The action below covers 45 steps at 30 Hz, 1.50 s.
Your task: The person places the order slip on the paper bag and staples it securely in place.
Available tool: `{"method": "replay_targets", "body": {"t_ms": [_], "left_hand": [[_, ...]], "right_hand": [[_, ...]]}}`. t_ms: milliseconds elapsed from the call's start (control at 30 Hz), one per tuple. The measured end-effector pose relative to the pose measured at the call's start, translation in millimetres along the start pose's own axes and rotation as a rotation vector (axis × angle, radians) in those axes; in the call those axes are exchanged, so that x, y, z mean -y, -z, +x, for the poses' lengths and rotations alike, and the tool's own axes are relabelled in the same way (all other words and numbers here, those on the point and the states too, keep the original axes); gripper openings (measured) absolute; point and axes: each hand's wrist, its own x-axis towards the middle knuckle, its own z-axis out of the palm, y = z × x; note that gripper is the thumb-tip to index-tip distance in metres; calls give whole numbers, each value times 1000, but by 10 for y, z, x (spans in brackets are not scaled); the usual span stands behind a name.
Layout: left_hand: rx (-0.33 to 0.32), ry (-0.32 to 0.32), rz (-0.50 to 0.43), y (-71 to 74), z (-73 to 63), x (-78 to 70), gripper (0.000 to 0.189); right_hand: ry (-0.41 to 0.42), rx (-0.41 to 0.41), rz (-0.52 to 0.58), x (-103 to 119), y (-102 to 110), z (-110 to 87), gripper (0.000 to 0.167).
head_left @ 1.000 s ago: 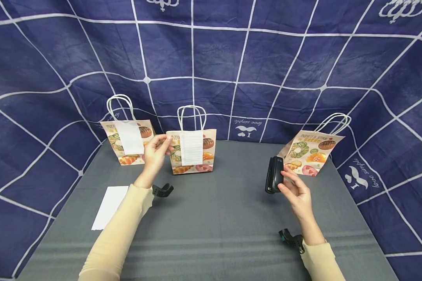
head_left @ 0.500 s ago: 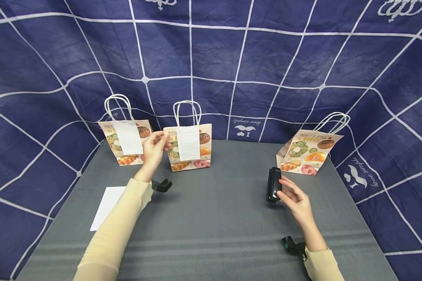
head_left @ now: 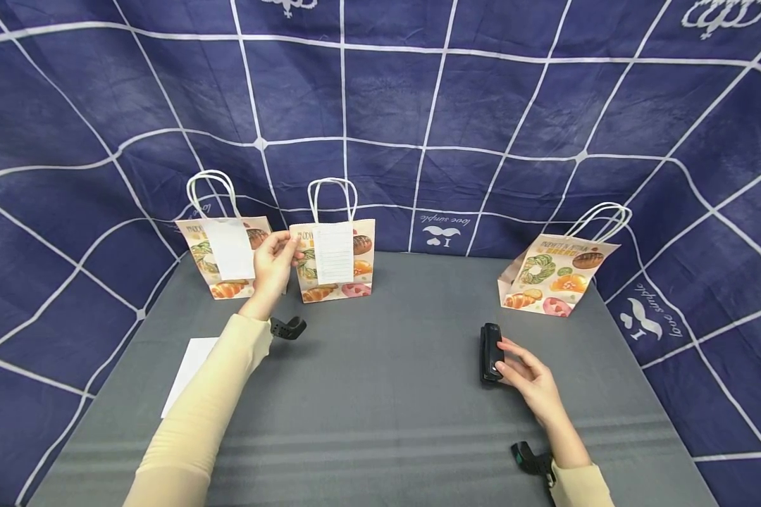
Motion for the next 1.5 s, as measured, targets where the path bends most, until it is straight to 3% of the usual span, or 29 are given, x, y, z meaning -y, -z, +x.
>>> {"method": "replay_targets", "body": {"t_ms": [200,533,833,1167,1500], "left_hand": [[6,12,13,-13,45,-2,19],[-2,40,37,3,75,15,24],[34,66,55,27,80,42,32],[74,57,-12,62,69,58,36],[98,79,15,74,32,58,40]], "right_hand": [[-25,1,-28,-48,56,-76,36],[-128,-23,-163,-60,108,-155,42],[-125,-30,-209,-95,99,-161,41],[-143,-32,-267,-124,77,-161,40],[-127,-56,-286,-102,68,-150,37]]}}
